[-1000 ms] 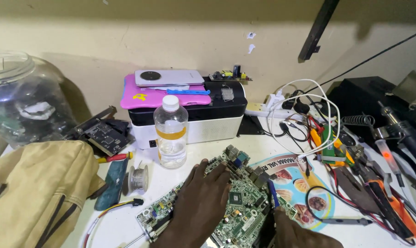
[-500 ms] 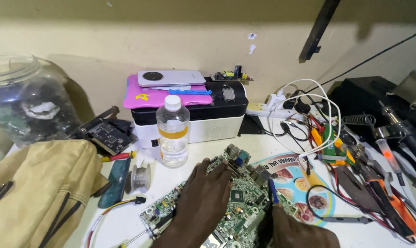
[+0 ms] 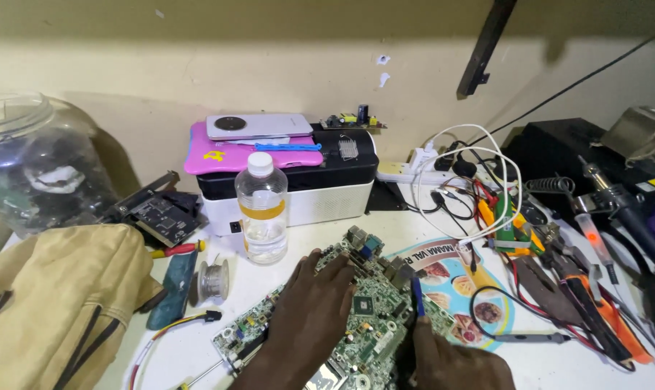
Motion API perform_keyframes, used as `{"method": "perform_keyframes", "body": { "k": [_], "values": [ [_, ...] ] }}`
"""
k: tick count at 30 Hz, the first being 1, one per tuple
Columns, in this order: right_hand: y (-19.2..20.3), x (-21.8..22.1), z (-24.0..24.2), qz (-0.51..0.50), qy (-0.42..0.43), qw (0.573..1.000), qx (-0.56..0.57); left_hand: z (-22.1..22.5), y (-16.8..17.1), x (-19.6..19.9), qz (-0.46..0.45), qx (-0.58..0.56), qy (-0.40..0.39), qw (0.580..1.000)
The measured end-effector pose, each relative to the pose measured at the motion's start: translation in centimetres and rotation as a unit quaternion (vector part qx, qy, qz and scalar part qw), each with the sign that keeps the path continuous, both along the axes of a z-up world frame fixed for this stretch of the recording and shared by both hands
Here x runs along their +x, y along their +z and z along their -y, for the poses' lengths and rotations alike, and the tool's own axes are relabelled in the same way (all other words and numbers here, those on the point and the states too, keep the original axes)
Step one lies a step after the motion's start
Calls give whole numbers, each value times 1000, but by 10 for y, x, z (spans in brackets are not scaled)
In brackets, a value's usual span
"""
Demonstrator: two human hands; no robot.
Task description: Cleaning a computer motherboard using a brush and cleaning solution on a repair workbench.
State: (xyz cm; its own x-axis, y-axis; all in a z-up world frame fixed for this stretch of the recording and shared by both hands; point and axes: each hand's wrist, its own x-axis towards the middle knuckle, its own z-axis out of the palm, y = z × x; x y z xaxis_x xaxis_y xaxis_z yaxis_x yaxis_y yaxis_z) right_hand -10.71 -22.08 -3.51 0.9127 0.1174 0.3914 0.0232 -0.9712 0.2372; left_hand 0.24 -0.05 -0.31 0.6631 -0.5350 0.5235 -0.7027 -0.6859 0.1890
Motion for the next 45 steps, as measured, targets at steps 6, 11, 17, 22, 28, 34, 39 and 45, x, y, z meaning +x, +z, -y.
{"method": "perform_keyframes", "body": {
  "k": [6, 11, 17, 22, 28, 34, 39, 45],
  "values": [
    [119, 15, 24, -124, -162, 959, 198, -5, -7, 11, -13, 4, -5, 1000],
    [156, 42, 34, -15, -77, 883, 463, -21, 19, 12, -211, 26, -1, 977],
    [114, 76, 35, -70, 28, 694, 716, -35, 28, 23, -128, -4, -107, 986],
    [107, 74, 35, -101, 51, 667, 737, -29, 35, 28, -122, 49, -151, 980],
    [114, 73, 39, -111, -2, 551, 827, -28, 46, 16, -86, 10, -107, 990],
    [106, 75, 46, -109, 15, 492, 864, -35, 69, 8, 231, -268, 140, 925],
    [73, 83, 56, -140, 114, 479, 859, -38, 63, 19, 50, -355, 196, 913],
    [107, 59, 14, -263, 4, 670, 694, -44, 60, 36, -73, -348, 230, 906]
  ]
}}
